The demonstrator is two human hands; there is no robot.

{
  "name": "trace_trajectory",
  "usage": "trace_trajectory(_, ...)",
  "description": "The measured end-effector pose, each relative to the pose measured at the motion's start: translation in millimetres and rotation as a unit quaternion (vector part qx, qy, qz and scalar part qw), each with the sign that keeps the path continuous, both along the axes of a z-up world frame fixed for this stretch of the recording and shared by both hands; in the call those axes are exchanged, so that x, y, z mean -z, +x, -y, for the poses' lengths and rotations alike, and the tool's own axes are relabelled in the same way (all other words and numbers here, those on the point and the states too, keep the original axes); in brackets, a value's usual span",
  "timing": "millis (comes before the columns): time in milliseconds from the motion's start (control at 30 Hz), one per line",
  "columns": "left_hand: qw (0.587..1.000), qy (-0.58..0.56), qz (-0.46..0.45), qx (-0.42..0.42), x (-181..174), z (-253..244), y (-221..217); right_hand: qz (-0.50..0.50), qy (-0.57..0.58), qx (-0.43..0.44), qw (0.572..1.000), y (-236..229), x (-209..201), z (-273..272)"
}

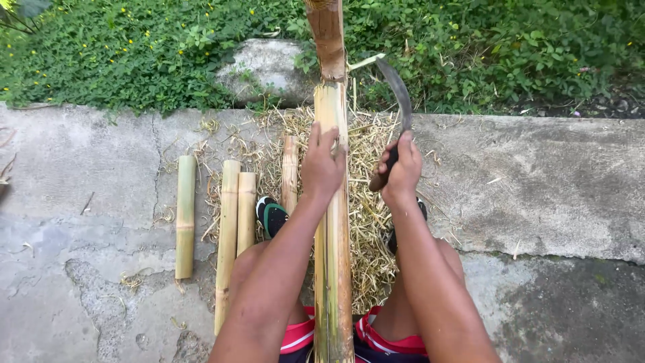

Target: Stripping outer layers and nodes from a bamboo pole using a curved blade.

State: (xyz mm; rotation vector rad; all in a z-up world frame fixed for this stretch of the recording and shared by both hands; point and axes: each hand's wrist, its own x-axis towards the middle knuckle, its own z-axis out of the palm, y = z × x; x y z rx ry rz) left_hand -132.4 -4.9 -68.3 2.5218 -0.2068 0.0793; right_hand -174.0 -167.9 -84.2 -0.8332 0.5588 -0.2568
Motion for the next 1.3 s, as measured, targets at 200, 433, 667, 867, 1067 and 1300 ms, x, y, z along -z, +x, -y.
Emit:
trace_trajectory(200,0.935,-0.092,-0.250,-0.232,-60,-35,25,-0.059,0.063,0.028,0.996,-16,21,17)
trace_trajectory(433,0.926,-0.076,-0.358,-0.091,-69,-2,-74,0.048,-0.002,0.056,0.997,13,1,33)
trace_trajectory(667,0.852,-0.337,-0.389,-0.094,-41,-18,-81,0.031,-0.003,0.011,0.999,-3,-1,23)
trace_trajectory(867,0.749,-0.504,-0.423,-0.080,-15,-42,-94,0.034,-0.028,-0.016,0.999,-28,-7,29)
trace_trajectory(1067,0.890,-0.306,-0.321,-0.109,-42,-41,-73,0.000,-0.202,-0.077,0.976,-21,0,15)
trace_trajectory(1300,0.989,0.021,0.149,0.013,-34,-34,29,-0.078,-0.454,-0.206,0.864,37,1,-3)
